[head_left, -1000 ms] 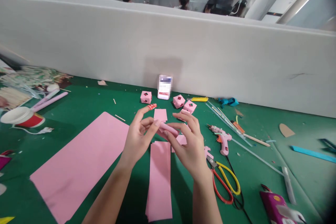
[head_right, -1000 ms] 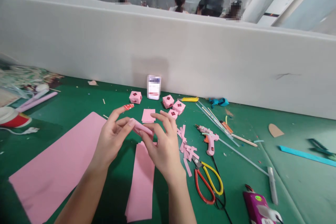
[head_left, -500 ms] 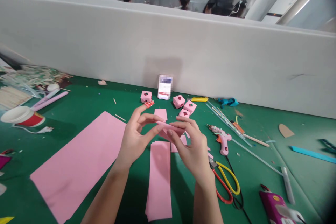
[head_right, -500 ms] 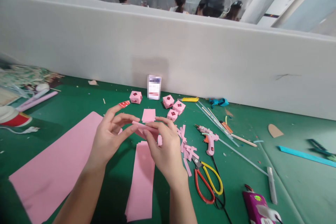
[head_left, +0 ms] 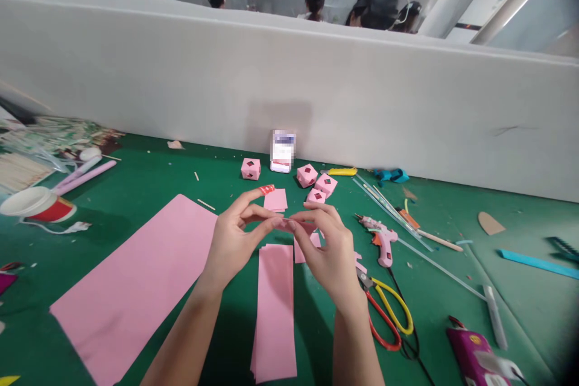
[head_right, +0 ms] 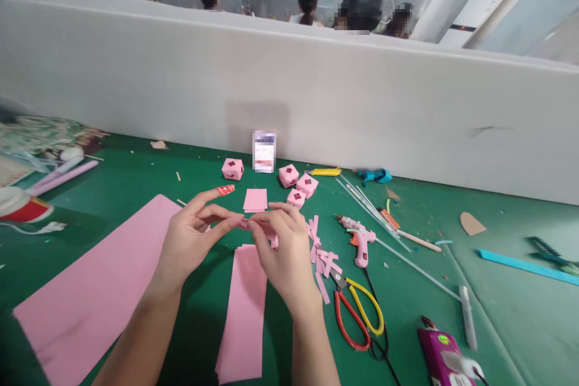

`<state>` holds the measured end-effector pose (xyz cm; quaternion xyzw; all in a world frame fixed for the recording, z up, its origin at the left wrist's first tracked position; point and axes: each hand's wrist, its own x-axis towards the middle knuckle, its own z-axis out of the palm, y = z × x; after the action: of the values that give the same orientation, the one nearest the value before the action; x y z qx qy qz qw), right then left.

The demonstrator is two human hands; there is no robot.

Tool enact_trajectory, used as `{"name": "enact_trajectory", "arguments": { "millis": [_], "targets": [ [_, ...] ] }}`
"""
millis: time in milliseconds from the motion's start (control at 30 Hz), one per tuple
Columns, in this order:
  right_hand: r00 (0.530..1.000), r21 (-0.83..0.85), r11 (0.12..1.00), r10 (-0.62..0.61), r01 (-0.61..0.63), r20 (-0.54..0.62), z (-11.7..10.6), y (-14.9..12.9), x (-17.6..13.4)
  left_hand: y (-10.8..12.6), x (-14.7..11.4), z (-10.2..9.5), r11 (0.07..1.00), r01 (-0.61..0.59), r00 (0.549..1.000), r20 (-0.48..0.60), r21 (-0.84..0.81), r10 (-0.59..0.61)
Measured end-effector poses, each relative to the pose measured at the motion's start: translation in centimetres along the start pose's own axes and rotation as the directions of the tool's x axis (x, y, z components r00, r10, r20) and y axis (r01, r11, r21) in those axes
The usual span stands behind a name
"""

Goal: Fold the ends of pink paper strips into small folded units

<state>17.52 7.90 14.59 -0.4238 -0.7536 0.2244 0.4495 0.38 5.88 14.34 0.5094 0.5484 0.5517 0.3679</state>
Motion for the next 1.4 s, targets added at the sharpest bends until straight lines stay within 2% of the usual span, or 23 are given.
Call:
{"name": "enact_trajectory", "arguments": {
  "millis": [167,300,433,500,600,667,733,800,867,933,1000,1133,1267,1333,1400],
  "targets": [
    [1.0,-0.005,1.0,-0.019,0.019,-0.001,0.1,0.0,0.0,-0.4,-0.6,0.5,0.97,-0.149,0.989,0.006,0.192,0.15],
    [0.999,-0.032,0.999,0.044,-0.044,-0.02,-0.2,0.1,0.0,-0.5,-0.9,1.1,0.937,-0.238,0.97,0.004,0.258,0.245],
    [0.997,-0.047,0.995,0.082,-0.082,-0.005,-1.4,1.2,0.1,-0.2,-1.0,0.9,0.943,-0.214,0.974,-0.012,0.254,0.225],
    [0.994,-0.101,0.989,0.11,-0.112,-0.027,-2.3,2.4,0.1,0.1,-0.9,0.4,0.955,-0.176,0.979,-0.057,0.237,0.195],
    [0.97,-0.242,0.947,0.17,-0.21,-0.175,-3.8,4.2,-0.1,0.4,-0.8,-0.5,0.961,-0.142,0.967,-0.175,0.238,0.187],
    [0.941,-0.254,0.926,0.211,-0.279,-0.263,-4.2,4.6,-0.2,0.4,-0.6,-0.8,0.956,-0.128,0.953,-0.236,0.262,0.192],
    [0.931,-0.203,0.935,0.229,-0.292,-0.283,-4.0,4.0,-0.3,0.3,-0.5,-0.8,0.95,-0.123,0.943,-0.264,0.287,0.201],
    [0.944,-0.096,0.952,0.267,-0.289,-0.196,-3.1,2.8,-0.1,0.1,-0.4,-0.5,0.946,-0.129,0.945,-0.253,0.296,0.208],
    [0.959,0.026,0.96,0.278,-0.277,-0.047,-1.9,1.6,0.0,0.0,-0.4,0.1,0.944,-0.15,0.951,-0.217,0.294,0.218],
    [0.959,0.137,0.951,0.267,-0.279,0.1,-1.0,1.0,0.2,-0.2,-0.5,0.6,0.942,-0.172,0.958,-0.174,0.289,0.228],
    [0.949,0.217,0.931,0.256,-0.293,0.184,-0.4,0.8,0.3,-0.4,-0.7,1.1,0.934,-0.199,0.96,-0.133,0.297,0.247],
    [0.937,0.323,0.889,0.253,-0.324,0.242,-0.3,0.9,0.3,-0.3,-1.0,1.7,0.906,-0.278,0.955,-0.006,0.321,0.295],
    [0.939,0.374,0.865,0.269,-0.334,0.216,-0.6,1.0,0.2,0.0,-1.4,1.6,0.924,-0.276,0.96,0.128,0.266,0.25],
    [0.945,0.34,0.884,0.276,-0.321,0.175,-0.7,1.2,0.2,0.0,-1.3,1.5,0.93,-0.266,0.962,0.124,0.255,0.241],
    [0.95,0.269,0.912,0.28,-0.309,0.14,-0.8,1.2,0.2,-0.1,-1.0,1.2,0.925,-0.26,0.966,0.07,0.276,0.25]
  ]
}}
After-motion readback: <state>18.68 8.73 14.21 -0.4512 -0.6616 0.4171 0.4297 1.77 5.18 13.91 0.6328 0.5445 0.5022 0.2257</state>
